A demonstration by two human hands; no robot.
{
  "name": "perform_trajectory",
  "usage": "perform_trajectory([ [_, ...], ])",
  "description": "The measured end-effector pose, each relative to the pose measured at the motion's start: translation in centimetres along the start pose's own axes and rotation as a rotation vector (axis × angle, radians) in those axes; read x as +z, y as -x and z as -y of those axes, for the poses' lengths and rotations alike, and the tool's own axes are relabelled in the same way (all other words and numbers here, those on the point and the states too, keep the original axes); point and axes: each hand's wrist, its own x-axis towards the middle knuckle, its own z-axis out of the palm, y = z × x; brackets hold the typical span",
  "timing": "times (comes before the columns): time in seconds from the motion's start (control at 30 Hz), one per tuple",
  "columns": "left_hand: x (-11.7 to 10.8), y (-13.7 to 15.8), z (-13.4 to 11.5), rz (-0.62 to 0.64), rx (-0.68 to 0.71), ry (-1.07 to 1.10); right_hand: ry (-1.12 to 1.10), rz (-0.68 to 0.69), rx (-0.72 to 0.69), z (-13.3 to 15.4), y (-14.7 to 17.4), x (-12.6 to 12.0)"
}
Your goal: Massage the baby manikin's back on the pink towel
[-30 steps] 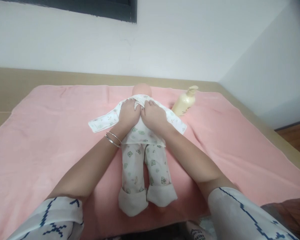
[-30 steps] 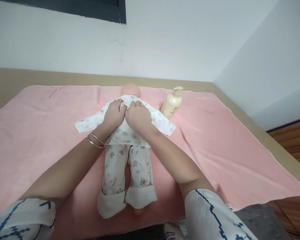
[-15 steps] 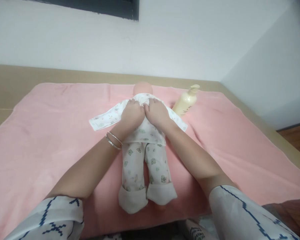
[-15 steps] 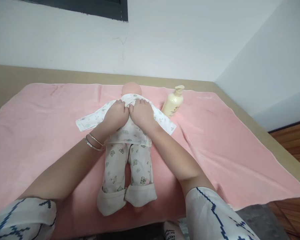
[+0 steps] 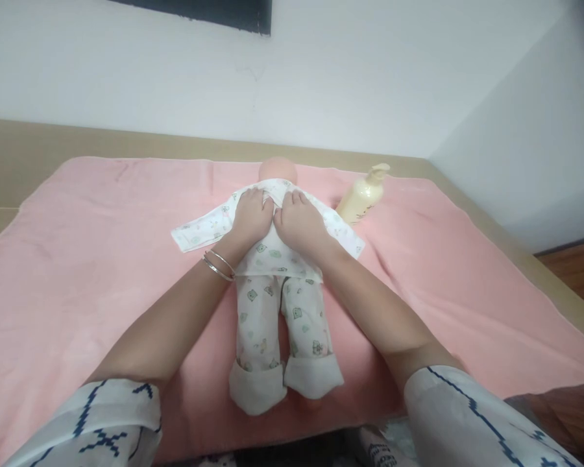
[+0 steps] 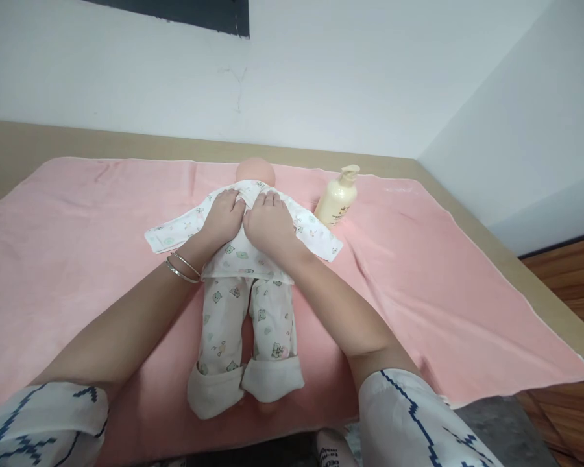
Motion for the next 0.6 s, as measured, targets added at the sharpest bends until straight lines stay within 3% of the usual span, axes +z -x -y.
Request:
perform_trajectory([
  [0.23, 0.1, 0.2, -0.2, -0.003, -0.035, -0.006, -0.317, -0.010, -0.048, -3.1, -2.6, 1.9],
  [0.43, -0.3, 0.0, 0.0, 0.086, -0.007, -0.109, -0.346, -0.021, -0.048, -3.3, -2.6, 2.2],
  [0.6, -1.9, 0.9, -1.9, 0.157, 0.028, -0.247, -0.335, -0.002, -0.045, -3.1, -2.6, 1.8],
])
